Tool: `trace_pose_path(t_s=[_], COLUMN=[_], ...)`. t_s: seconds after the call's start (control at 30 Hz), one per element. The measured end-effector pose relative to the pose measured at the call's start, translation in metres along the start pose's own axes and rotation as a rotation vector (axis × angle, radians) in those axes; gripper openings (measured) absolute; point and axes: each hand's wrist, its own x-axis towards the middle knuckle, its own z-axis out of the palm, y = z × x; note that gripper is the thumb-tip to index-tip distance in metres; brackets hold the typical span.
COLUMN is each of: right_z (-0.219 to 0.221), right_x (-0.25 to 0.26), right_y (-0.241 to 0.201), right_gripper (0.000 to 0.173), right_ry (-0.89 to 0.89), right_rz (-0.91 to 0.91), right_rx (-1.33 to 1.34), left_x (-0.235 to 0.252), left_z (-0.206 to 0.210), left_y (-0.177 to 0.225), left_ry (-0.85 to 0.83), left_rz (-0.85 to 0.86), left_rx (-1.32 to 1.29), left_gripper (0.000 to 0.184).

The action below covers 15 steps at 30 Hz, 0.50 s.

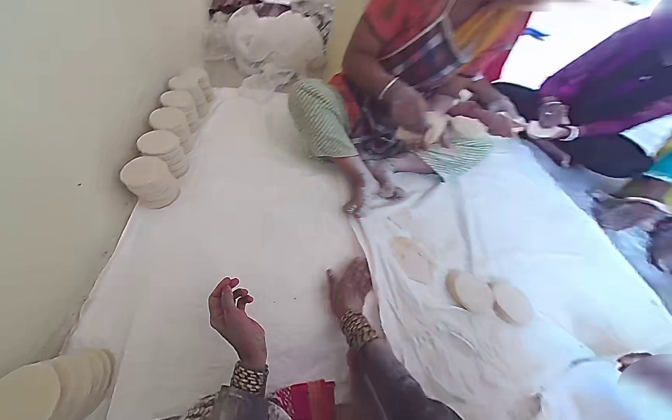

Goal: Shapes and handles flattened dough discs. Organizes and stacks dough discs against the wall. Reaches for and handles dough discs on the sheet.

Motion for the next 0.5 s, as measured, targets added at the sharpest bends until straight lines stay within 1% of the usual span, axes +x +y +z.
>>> trace_pose_path(t_s=[0.03,0.07,0.1,0.13,0.17,0.2,0.23,0.27,0.3,0.37,0.43,0.5], right_z=[-0.003,-0.003,-0.008,-0.018,-0.034,-0.053,-0.073,-0.098,-0.123,-0.165,-0.197,-0.216], right_x=[-0.018,-0.034,-0.041,-0.041,-0.037,-0.029,-0.019,-0.008,0.002,0.011,0.019,0.025], right_y=[0.003,0.006,0.007,0.006,0.005,0.005,0.009,0.016,0.027,0.061,0.105,0.155], right_gripper=[0.096,0.097,0.1,0.101,0.097,0.088,0.075,0.067,0.063,0.057,0.052,0.055], right_ry=[-0.056,-0.174,-0.344,-0.47,-0.565,-0.637,-0.669,-0.681,-0.674,-0.549,-0.4,-0.3], right_rz=[-0.092,-0.207,-0.284,-0.318,-0.319,-0.304,-0.288,-0.264,-0.224,-0.151,-0.066,0.024], right_rx=[0.003,-0.028,-0.06,-0.085,-0.084,-0.062,-0.029,0.008,0.035,0.058,0.035,0.028], left_x=[-0.005,-0.012,-0.02,-0.028,-0.035,-0.043,-0.049,-0.054,-0.058,-0.067,-0.085,-0.124], left_z=[0.002,0.001,0.0,-0.003,-0.007,-0.015,-0.022,-0.026,-0.028,-0.033,-0.03,-0.029], left_y=[-0.003,-0.005,-0.008,-0.012,-0.014,-0.016,-0.016,-0.017,-0.019,-0.019,-0.004,0.021], left_ry=[-0.054,-0.119,-0.193,-0.272,-0.348,-0.42,-0.477,-0.515,-0.536,-0.55,-0.579,-0.657], left_rz=[-0.02,-0.028,-0.011,0.027,0.081,0.13,0.168,0.195,0.215,0.232,0.181,0.099], left_rx=[0.034,0.083,0.136,0.191,0.246,0.299,0.338,0.368,0.396,0.459,0.471,0.463], left_gripper=[0.025,0.028,0.029,0.029,0.03,0.031,0.031,0.031,0.031,0.031,0.032,0.036])
